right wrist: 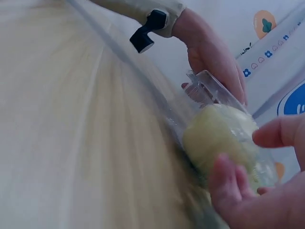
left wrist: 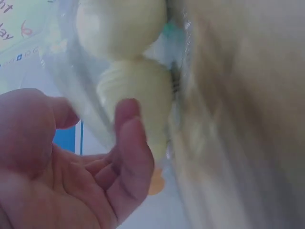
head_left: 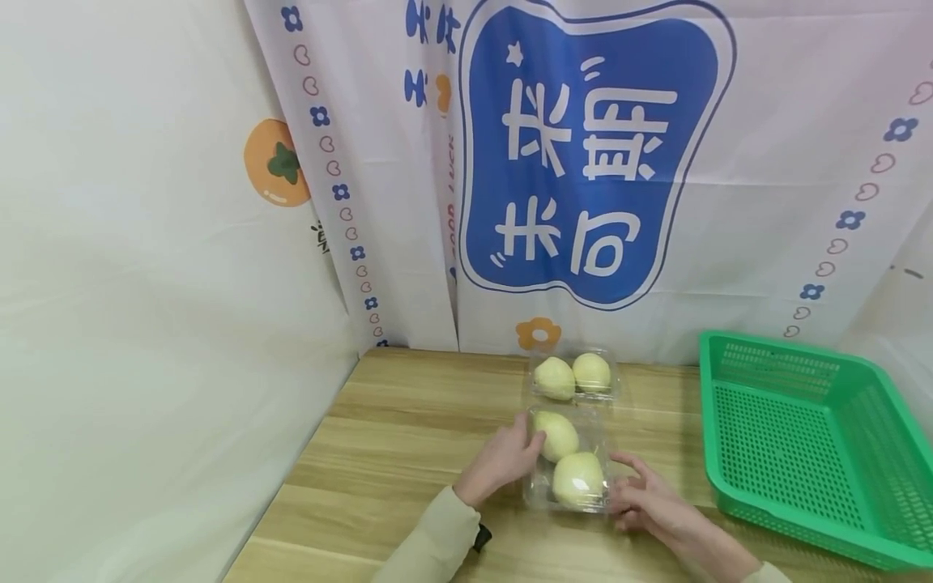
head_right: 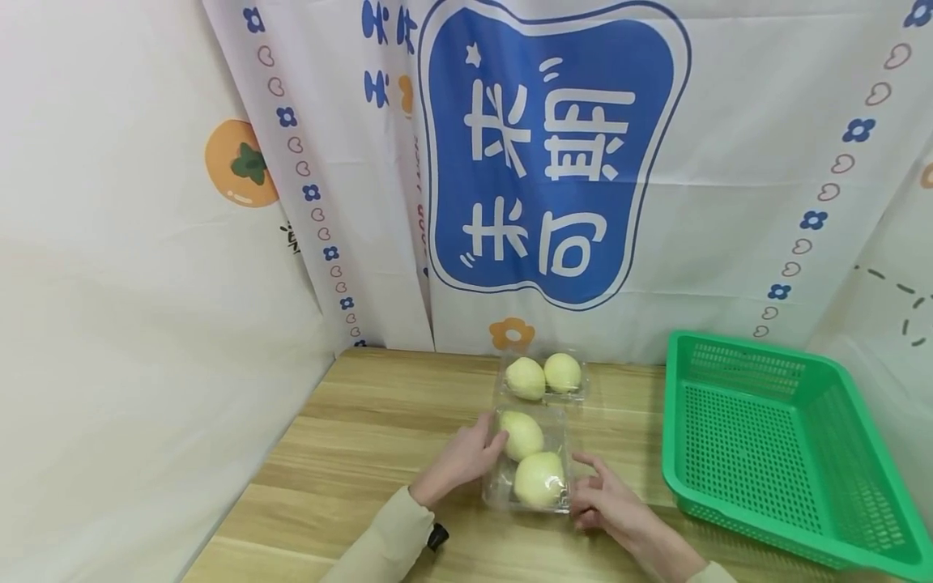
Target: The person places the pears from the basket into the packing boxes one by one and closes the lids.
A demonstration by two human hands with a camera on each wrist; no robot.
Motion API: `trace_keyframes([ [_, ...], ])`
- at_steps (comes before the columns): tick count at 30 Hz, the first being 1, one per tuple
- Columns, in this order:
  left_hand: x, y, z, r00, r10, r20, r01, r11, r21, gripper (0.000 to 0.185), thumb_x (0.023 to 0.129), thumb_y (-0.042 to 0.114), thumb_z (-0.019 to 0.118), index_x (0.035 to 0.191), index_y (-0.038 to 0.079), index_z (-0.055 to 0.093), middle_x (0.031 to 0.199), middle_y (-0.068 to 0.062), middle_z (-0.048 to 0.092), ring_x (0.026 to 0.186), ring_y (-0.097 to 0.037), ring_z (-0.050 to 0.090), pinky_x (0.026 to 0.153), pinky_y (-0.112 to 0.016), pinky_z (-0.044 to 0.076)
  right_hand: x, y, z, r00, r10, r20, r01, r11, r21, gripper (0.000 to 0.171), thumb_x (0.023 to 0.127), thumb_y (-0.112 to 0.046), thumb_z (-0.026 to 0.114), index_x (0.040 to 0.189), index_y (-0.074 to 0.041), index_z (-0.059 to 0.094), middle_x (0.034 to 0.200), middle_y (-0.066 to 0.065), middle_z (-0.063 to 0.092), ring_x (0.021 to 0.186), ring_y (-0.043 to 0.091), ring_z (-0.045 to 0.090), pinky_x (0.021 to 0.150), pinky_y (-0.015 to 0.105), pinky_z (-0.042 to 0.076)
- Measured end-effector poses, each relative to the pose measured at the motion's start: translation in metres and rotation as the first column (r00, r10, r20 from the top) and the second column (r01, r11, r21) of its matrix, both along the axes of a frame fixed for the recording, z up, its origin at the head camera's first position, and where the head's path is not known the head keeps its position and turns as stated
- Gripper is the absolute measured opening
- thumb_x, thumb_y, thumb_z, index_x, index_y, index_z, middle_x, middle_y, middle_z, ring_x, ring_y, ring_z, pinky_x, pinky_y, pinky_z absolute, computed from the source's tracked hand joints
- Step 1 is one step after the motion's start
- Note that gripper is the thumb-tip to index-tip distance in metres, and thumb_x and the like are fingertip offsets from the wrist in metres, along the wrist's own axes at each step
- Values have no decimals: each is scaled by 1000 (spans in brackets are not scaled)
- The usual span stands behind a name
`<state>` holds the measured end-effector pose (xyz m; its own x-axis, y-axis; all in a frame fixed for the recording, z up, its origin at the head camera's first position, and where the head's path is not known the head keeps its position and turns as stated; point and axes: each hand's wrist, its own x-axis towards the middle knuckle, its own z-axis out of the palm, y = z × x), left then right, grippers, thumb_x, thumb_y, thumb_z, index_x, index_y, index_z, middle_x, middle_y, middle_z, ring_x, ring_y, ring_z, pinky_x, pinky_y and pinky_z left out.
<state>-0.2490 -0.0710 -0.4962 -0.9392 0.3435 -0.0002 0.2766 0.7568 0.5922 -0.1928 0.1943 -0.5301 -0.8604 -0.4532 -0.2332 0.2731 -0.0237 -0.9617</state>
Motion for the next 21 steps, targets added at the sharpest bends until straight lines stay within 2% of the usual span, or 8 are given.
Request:
trace_keyframes([
  [2,-5,-3,6,999,-31,-36,28,997,-69,59,104,40,41,145,-2,34,59,1,49,43,-12,45,40,-27,38,-4,2,8,996,-64,-67,71,991,110,83,90,-6,57,153,-2,4,114,15,55,95,22,60,84,35,55],
  [5,-12,-8,14,995,-76,-68,65,985,-162,51,104,39,42,138,1,43,64,-2,55,47,-13,49,43,-28,42,-11,6,22,977,-137,-165,172,960,221,73,94,-13,56,153,-5,14,133,26,43,115,34,54,97,44,51],
  [8,-19,-11,24,989,-109,-100,86,973,-213,48,103,37,44,135,0,48,89,-11,67,62,-14,57,56,-29,51,-18,9,37,959,-150,-242,213,941,263,65,98,-18,53,153,-8,19,141,28,37,128,41,44,103,49,46],
  [12,-29,-13,35,977,-145,-155,99,957,-272,50,103,36,44,135,-1,51,119,-20,63,86,-20,63,75,-33,55,-27,12,53,942,-140,-304,224,938,262,60,101,-21,50,152,-7,22,140,24,40,127,33,46,105,48,46],
  [14,-32,-13,39,972,-166,-168,109,947,-302,50,104,38,43,134,-1,52,119,-20,62,92,-23,63,78,-35,56,-29,13,60,934,-136,-330,228,938,260,57,102,-19,49,151,-5,26,139,23,42,124,26,49,104,46,47],
  [18,-39,-13,47,943,-229,-240,115,904,-412,49,104,40,42,130,1,55,119,-20,61,106,-28,61,92,-39,53,-34,15,73,919,-105,-380,217,939,265,50,102,-18,49,146,-1,35,139,25,46,120,17,52,100,34,51],
  [21,-44,-14,55,925,-255,-280,106,885,-454,48,104,40,42,131,2,54,122,-19,60,114,-31,57,100,-43,48,-43,17,85,905,-71,-420,202,939,277,47,102,-17,49,143,2,38,138,26,48,115,11,55,96,29,52],
])
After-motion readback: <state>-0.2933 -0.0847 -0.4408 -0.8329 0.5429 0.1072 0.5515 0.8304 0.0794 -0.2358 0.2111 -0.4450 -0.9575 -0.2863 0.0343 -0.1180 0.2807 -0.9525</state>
